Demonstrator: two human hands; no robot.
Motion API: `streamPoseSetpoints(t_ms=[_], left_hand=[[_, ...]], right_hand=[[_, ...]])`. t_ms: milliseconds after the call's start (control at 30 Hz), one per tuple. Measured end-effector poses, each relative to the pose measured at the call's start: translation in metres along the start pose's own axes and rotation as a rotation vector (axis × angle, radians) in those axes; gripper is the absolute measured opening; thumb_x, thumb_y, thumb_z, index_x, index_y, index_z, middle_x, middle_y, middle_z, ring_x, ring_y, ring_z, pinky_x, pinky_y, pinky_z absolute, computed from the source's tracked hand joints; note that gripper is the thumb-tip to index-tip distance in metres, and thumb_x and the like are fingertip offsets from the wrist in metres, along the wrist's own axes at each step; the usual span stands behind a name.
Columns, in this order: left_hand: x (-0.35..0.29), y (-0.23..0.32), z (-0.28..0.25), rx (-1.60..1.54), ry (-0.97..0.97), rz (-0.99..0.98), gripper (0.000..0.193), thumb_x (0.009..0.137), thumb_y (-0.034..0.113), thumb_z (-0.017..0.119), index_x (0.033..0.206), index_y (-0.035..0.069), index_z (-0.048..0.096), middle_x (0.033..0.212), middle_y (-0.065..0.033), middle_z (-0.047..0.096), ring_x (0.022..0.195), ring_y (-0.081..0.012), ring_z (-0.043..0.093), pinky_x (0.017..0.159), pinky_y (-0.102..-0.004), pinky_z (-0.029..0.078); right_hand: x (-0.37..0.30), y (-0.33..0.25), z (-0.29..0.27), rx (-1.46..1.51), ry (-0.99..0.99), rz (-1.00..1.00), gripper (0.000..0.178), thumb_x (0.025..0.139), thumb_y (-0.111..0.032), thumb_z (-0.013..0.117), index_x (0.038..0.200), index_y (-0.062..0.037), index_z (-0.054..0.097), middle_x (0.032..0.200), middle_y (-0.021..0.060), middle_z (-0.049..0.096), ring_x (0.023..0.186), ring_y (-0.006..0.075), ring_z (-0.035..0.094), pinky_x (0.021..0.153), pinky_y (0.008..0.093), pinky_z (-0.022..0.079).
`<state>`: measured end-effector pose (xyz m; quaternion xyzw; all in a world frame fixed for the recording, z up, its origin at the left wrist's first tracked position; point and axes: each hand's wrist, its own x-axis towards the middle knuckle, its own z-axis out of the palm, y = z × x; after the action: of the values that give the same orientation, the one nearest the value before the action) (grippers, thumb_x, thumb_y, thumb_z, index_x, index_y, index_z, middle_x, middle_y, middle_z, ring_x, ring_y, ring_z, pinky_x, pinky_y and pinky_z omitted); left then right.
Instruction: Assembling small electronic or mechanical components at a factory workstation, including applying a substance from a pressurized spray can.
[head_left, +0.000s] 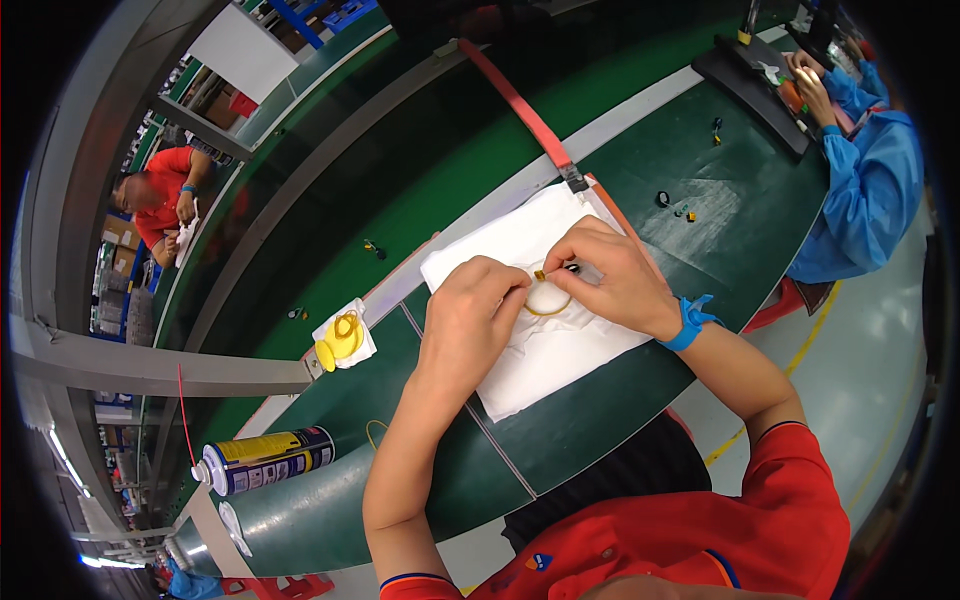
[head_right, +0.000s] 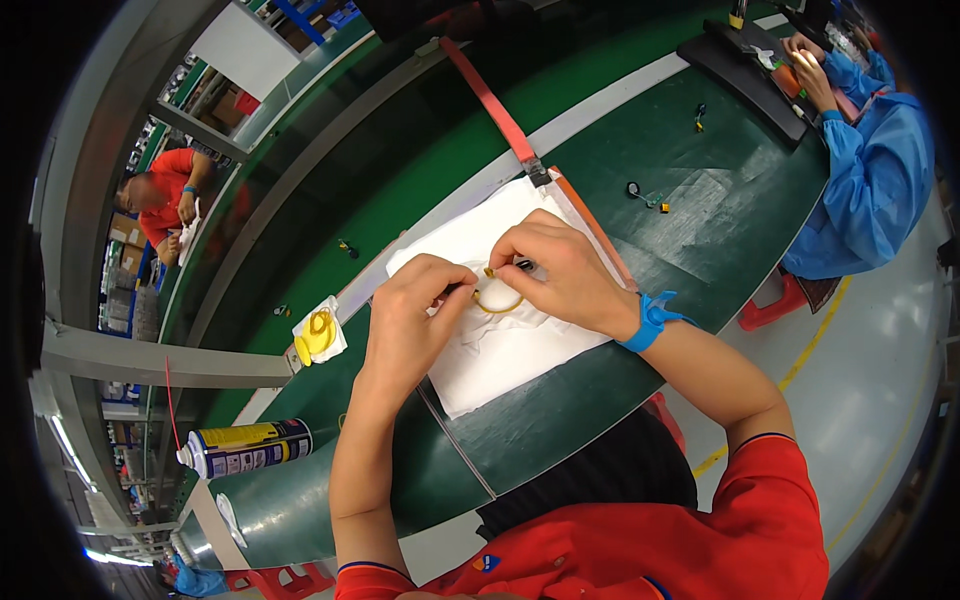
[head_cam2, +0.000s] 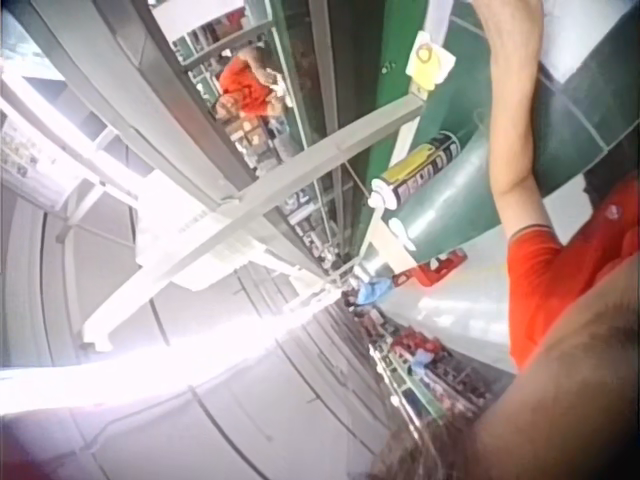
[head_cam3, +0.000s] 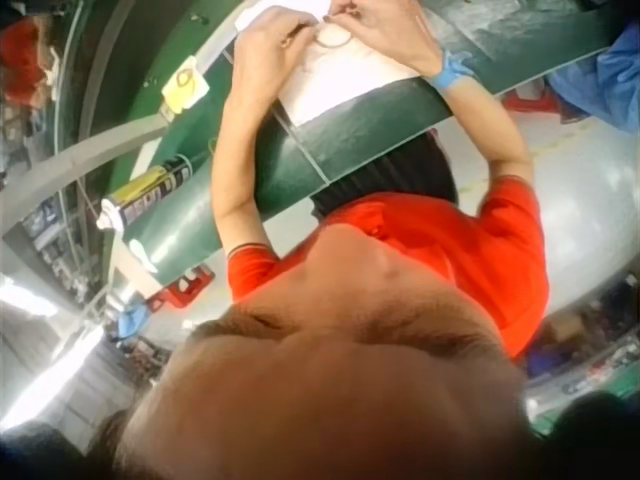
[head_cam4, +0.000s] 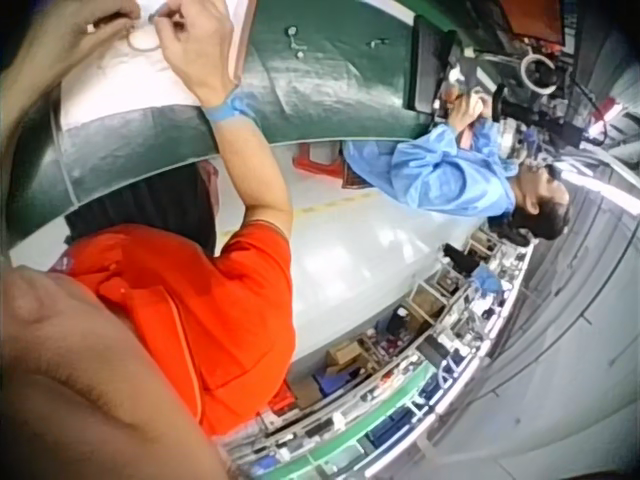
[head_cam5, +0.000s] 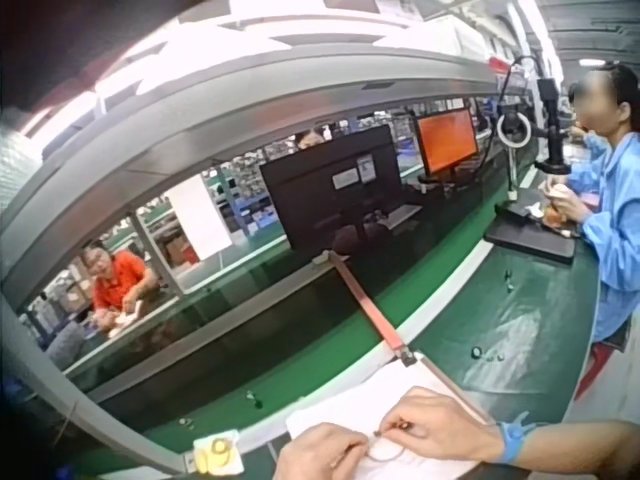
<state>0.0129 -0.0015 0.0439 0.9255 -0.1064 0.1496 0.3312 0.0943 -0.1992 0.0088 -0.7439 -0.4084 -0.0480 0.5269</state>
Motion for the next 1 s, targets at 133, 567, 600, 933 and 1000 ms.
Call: streamPoseSetpoints(t_ms=[133,567,600,933,1000], left_hand=[[0.008,0.005,0.006,-0.001,-0.028,0.039,0.011,0.084,0.001,0.073,0.095,0.0,0.072,0.091,-0.0104,0.069,0.076,-0.0237,0.068,0.069,-0.0326,0.055],[0.006,0.001,0.01,0.118,0.032,0.078,0.013,0.081,0.0,0.074,0.094,0.003,0.072,0.09,-0.011,0.07,0.081,-0.0265,0.069,0.07,-0.0344,0.056],[0.007,0.002,0.011,0.099,0.034,0.088,0.012,0.081,0.001,0.074,0.092,0.003,0.071,0.089,-0.0114,0.07,0.082,-0.0292,0.067,0.072,-0.0378,0.055],[0.005,0.003,0.012,0.029,0.006,0.034,0.012,0.081,0.0,0.075,0.091,0.001,0.07,0.09,-0.0109,0.071,0.078,-0.0257,0.068,0.068,-0.0338,0.056],[0.005,0.003,0.013,0.063,0.023,0.052,0.012,0.081,0.0,0.075,0.091,0.001,0.07,0.09,-0.0107,0.071,0.078,-0.0255,0.068,0.067,-0.0337,0.056]], right_hand=[[0.0,0.001,0.0,0.005,-0.003,-0.013,0.01,0.083,0.0,0.073,0.091,-0.0012,0.068,0.089,0.0083,0.065,0.089,0.0212,0.062,0.075,0.0315,0.051],[0.003,0.007,-0.001,-0.126,0.075,-0.145,0.013,0.078,0.004,0.073,0.085,-0.0014,0.062,0.083,0.0078,0.063,0.085,0.0241,0.06,0.07,0.033,0.05],[0.002,0.007,0.0,-0.128,0.077,-0.144,0.013,0.078,0.004,0.073,0.085,-0.0014,0.062,0.083,0.0078,0.063,0.085,0.0241,0.06,0.07,0.033,0.05],[-0.002,0.006,0.004,0.003,-0.048,-0.141,0.015,0.078,0.004,0.072,0.085,-0.0011,0.06,0.083,0.0089,0.061,0.085,0.0231,0.06,0.066,0.0326,0.051],[0.002,0.006,0.0,-0.05,-0.003,-0.14,0.014,0.078,0.004,0.071,0.084,-0.0011,0.059,0.083,0.0084,0.061,0.085,0.0231,0.06,0.065,0.0325,0.05]])
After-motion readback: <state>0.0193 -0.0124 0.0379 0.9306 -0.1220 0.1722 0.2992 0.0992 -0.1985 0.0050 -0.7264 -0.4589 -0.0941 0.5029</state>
